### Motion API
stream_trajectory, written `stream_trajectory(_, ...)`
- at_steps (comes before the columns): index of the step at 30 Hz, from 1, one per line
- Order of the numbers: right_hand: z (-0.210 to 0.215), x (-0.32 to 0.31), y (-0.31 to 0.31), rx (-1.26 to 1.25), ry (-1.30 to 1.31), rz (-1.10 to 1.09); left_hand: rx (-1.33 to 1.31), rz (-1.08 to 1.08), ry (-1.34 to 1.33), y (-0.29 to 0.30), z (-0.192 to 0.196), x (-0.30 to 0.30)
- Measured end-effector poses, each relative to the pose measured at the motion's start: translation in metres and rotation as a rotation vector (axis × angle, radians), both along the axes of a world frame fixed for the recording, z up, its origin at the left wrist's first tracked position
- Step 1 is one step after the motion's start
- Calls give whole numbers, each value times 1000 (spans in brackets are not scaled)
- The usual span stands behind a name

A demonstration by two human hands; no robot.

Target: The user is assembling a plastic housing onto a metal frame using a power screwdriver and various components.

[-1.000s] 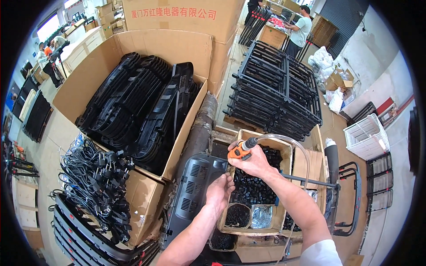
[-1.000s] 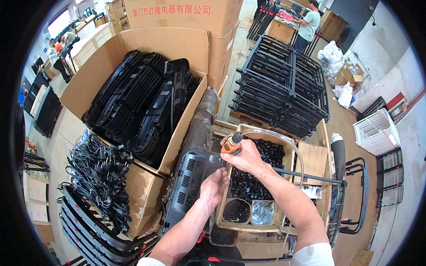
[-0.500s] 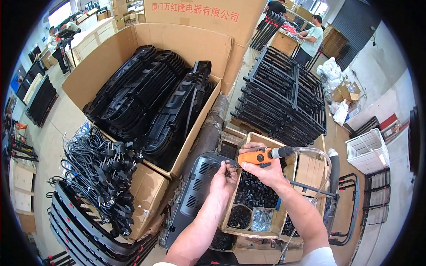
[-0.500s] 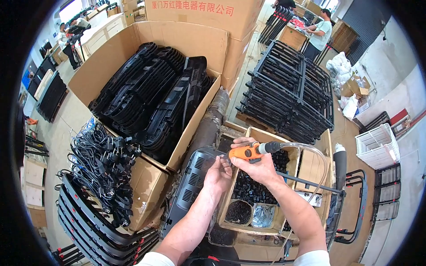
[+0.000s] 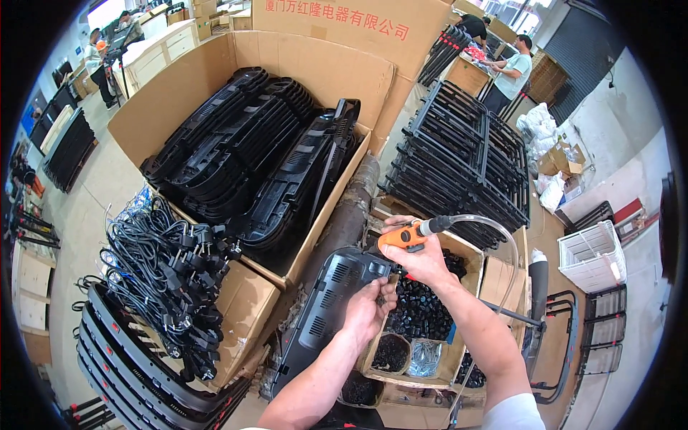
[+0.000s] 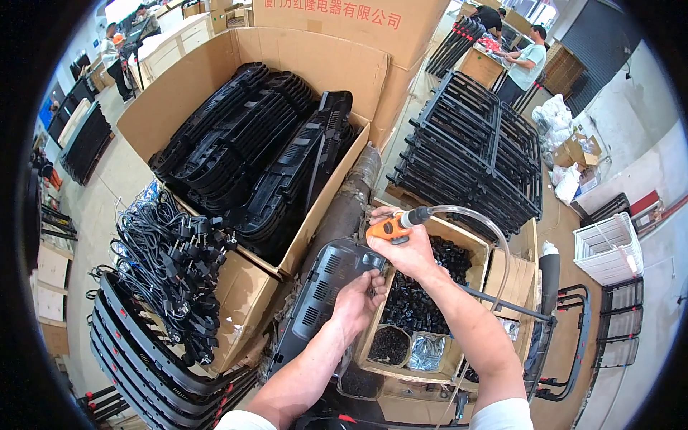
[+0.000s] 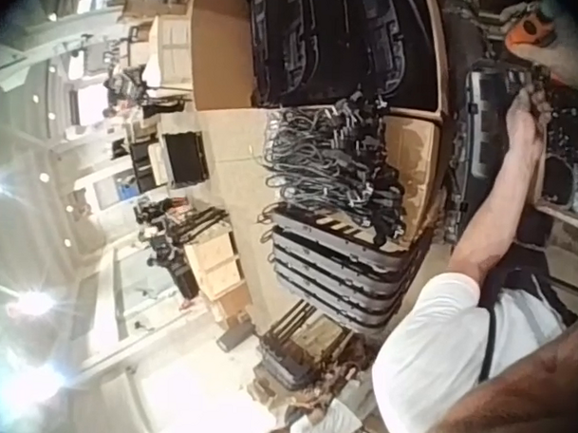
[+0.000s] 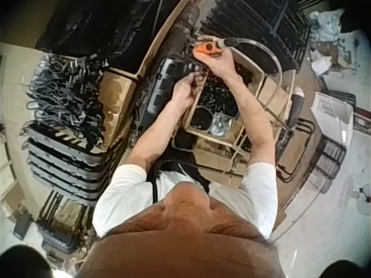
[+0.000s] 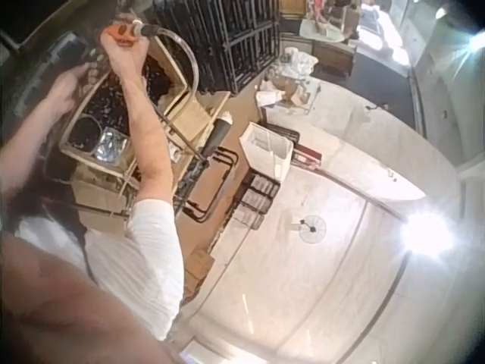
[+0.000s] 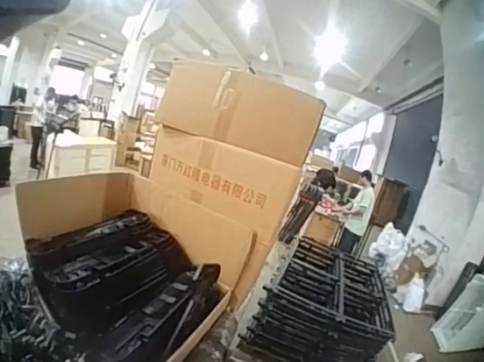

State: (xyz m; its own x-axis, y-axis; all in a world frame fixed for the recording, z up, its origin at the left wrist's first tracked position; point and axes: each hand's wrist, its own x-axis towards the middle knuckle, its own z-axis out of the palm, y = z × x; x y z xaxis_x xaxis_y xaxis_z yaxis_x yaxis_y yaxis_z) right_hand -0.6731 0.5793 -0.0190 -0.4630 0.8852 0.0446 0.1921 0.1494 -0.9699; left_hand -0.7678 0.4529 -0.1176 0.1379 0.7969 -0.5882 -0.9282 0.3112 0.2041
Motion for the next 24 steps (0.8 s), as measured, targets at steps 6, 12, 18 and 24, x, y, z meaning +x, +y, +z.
stream_trajectory(6, -4, -10, 8, 49, -168, 30, 74, -71, 90, -19, 0, -11)
stream_trajectory(12, 0, -15, 11, 29, -267, 31, 13, -45, 199, -23, 1, -16)
stream_trajectory(18, 4, -14, 11, -32, -236, 52, -23, 65, 161, -17, 18, -20)
stream_trajectory(24, 3, -16, 10, -42, -222, 48, -40, 40, 104, -20, 4, -29)
